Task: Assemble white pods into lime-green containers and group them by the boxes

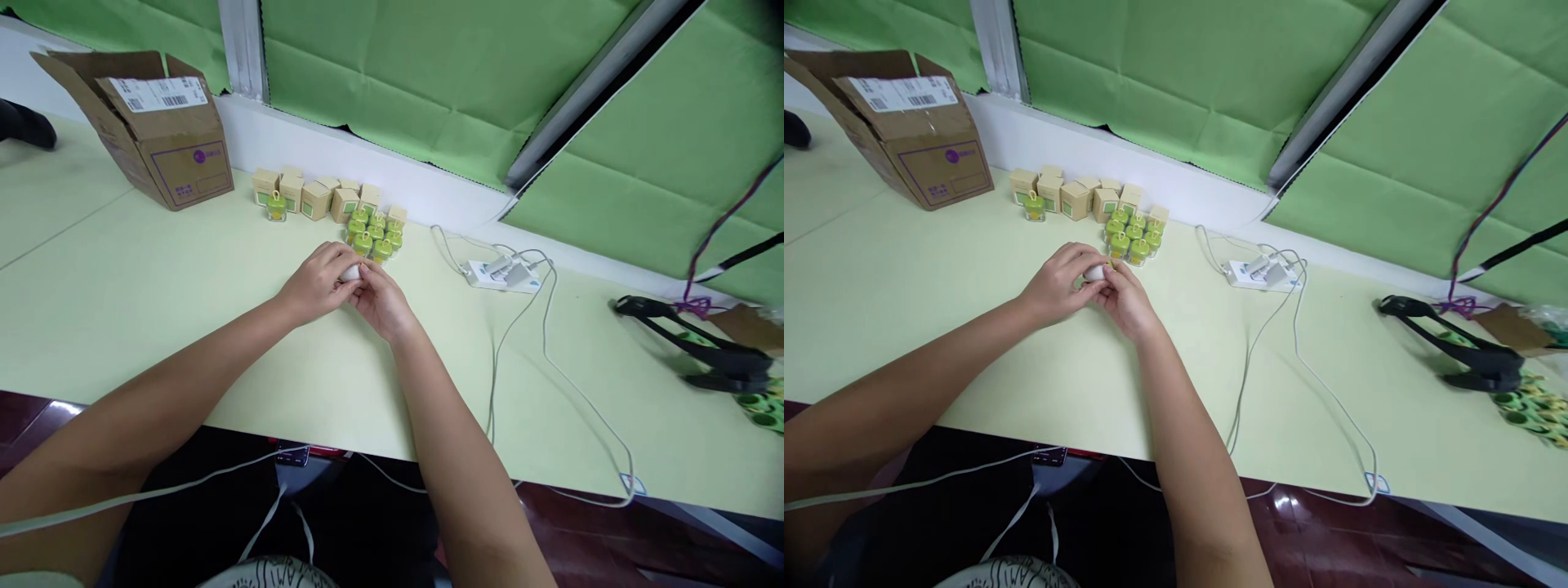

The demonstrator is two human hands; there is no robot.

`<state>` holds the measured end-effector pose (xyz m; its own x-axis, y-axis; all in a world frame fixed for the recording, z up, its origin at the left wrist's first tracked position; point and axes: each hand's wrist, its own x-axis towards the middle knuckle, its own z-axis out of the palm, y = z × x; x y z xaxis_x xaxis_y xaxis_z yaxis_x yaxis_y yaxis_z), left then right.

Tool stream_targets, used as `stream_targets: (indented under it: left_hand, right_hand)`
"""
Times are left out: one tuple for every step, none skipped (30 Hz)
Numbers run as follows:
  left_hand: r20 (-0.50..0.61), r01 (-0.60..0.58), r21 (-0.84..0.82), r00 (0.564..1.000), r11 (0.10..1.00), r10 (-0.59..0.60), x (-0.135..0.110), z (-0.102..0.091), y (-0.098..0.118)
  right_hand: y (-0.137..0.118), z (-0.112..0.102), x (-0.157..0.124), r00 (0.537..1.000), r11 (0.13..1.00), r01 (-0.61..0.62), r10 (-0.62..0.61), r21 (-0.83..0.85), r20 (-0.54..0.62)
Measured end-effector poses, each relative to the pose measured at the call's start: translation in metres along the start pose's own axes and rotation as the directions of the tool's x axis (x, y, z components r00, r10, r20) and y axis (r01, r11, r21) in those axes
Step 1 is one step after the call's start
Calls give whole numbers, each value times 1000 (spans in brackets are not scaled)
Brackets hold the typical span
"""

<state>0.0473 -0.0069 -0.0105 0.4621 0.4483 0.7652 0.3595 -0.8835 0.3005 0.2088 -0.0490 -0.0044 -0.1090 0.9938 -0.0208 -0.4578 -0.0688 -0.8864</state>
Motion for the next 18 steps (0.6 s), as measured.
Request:
stream_targets:
  left_hand:
    - [3,2,-8,1000,1000,-2,-1,0,-1]
    - [2,4,-14,1000,1000,-4,-2,1,-2]
    - [1,8,-20,1000,1000,-8,-2,1,-3]
    - [1,14,-27,1000,1000,-14,-3,1,-4]
    - [6,23,-35,1000,999,-23,-4,1,-5]
    - [11,33,-46,999,998,-33,-4,1,-5]
    - [18,44,-60,999,997,-43,-5,1,-6]
    - [21,53,-76,998,996,-52,-5,1,-6]
    - [19,62,-92,998,994,-61,-5,2,-7]
    - [13,70,-106,998,992,-69,-6,2,-7]
    - [5,78,-114,997,990,-78,-6,2,-7]
    - [-2,89,-117,996,989,-90,-6,2,-7]
    - [-6,101,-115,995,988,-102,-6,2,-7]
    - [-7,115,-111,993,987,-116,-6,2,-8]
    - [-7,132,-107,991,986,-133,-6,2,-8]
    - [-7,150,-103,988,983,-151,-6,2,-8]
    - [-8,167,-102,986,981,-168,-6,1,-9]
    - [-11,181,-105,983,978,-183,-6,1,-9]
  right_hand:
    - [0,0,0,1000,1000,-2,2,-2,0]
    - [0,-1,1,1000,1000,-1,1,-4,-6]
    - [0,-1,1,1000,1000,1,-1,-8,-16]
    - [0,-2,1,1000,1000,4,-4,-14,-28]
    - [0,-3,1,999,1000,10,-11,-22,-42]
    - [0,-3,2,998,999,20,-22,-30,-55]
    - [0,-4,2,997,999,30,-33,-38,-67]
    - [0,-4,2,996,998,40,-43,-45,-78]
    - [0,-5,1,995,998,48,-52,-52,-89]
    - [0,-5,1,993,997,51,-57,-59,-99]
    - [0,-6,1,992,997,51,-58,-66,-109]
    - [0,-7,2,991,996,48,-57,-74,-124]
    - [0,-8,2,988,995,47,-59,-83,-145]
    - [0,-9,3,984,994,48,-63,-94,-168]
    - [0,-10,4,979,993,52,-72,-105,-191]
    - [1,-11,6,973,991,60,-84,-118,-213]
    - [2,-13,7,967,989,71,-101,-132,-234]
    - [3,-14,9,959,985,86,-124,-153,-257]
